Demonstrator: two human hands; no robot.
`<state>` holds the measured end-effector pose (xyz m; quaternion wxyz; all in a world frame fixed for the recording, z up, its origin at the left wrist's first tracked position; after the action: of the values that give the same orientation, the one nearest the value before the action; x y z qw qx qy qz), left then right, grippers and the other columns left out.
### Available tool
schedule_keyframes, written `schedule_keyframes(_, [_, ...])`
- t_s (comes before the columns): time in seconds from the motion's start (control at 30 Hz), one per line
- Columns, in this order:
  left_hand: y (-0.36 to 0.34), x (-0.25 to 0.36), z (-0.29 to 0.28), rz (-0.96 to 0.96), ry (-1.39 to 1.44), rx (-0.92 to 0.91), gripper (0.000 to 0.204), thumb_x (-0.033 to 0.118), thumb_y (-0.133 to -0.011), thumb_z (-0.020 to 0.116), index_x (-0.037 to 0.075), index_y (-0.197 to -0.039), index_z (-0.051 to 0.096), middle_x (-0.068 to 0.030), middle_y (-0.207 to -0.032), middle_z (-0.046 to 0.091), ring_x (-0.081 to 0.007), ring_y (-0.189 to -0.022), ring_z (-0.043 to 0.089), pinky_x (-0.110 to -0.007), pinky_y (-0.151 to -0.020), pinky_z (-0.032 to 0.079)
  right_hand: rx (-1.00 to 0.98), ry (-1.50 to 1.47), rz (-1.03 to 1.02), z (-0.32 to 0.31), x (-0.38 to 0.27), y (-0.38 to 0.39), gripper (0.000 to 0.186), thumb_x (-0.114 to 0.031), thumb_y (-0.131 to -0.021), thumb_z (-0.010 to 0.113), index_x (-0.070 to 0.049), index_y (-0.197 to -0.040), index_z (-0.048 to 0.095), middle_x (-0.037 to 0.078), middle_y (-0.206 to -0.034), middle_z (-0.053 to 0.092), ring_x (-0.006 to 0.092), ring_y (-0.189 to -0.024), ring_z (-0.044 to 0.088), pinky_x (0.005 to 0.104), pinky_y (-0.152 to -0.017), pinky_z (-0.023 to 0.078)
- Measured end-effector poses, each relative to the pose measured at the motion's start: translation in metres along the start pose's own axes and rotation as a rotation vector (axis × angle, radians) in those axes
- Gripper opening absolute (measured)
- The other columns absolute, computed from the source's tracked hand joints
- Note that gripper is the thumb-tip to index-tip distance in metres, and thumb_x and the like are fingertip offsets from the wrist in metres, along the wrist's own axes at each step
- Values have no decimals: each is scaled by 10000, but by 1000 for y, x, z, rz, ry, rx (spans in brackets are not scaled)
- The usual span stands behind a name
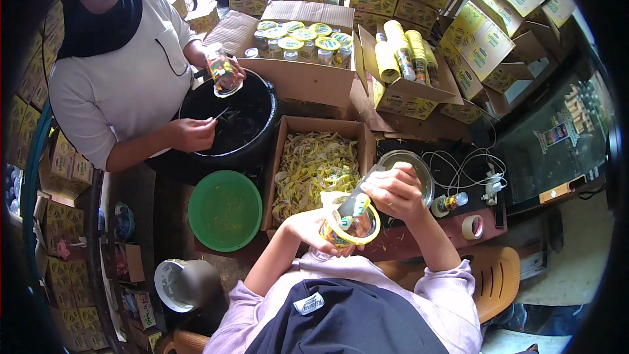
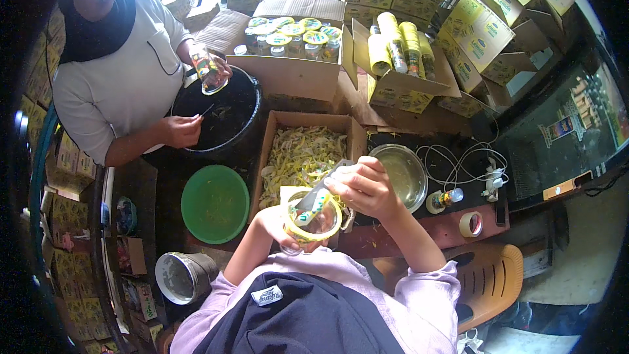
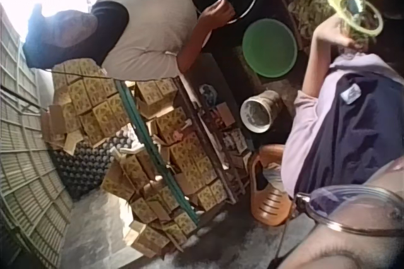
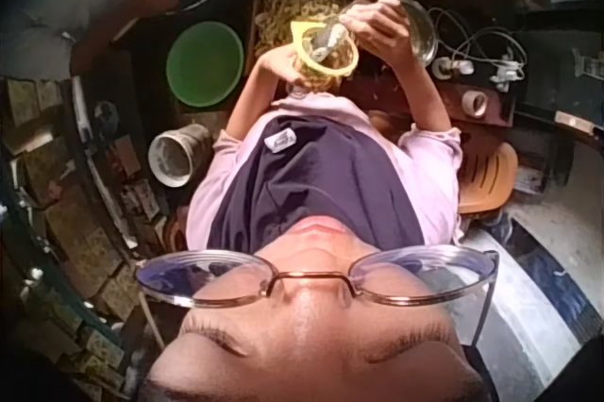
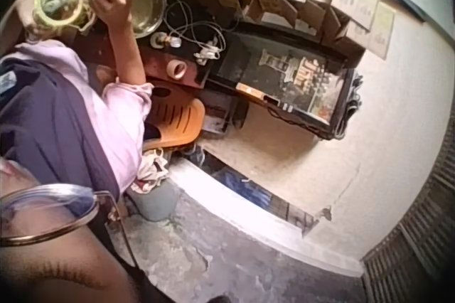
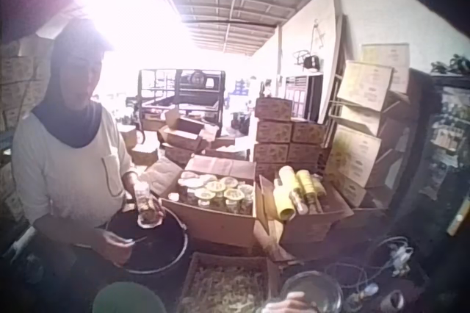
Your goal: The person applies labels to plastic cups using a metal tool.
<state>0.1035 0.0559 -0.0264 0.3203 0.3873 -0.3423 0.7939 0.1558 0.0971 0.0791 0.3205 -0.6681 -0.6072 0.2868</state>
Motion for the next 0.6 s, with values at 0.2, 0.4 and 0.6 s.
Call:
schedule_keyframes(0.2, [4, 7, -15, 5, -20, 150, 547, 188, -620, 754, -48, -1038, 492, -81, -788, 582, -151, -716, 561, -275, -654, 459, 1, -34, 132, 2, 16, -1, 161, -42, -618, 671, -134, -742, 626, -33, -665, 549, 134, -603, 514, 288, -665, 402])
schedule_keyframes(0.4, [39, 33, -63, 72, -540, 641, 542, 131, -640, 707, 41, -1105, 445, -65, -992, 515, -125, -943, 486, -270, -829, 402, -114, 174, 232, 8, 30, -10, 183, -11, -614, 644, -107, -769, 628, 2, -652, 527, 171, -648, 518, 322, -703, 387])
schedule_keyframes(0.6, [54, 57, -75, -70, -1069, 906, 587, 79, -572, 722, 31, -1094, 456, -104, -921, 587, -197, -849, 583, -303, -770, 465, -211, 2, 596, 17, 63, 1, 137, -30, -663, 634, -77, -790, 652, 53, -682, 548, 218, -689, 517, 318, -740, 368])
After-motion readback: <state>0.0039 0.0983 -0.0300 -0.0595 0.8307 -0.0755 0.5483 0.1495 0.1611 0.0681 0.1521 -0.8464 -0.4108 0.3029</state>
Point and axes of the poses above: each hand's wrist, its own y-axis away from the middle knuckle, its own z-axis out of the palm, x = y × z, the point moved 9 cm from there along -y, towards the middle knuckle
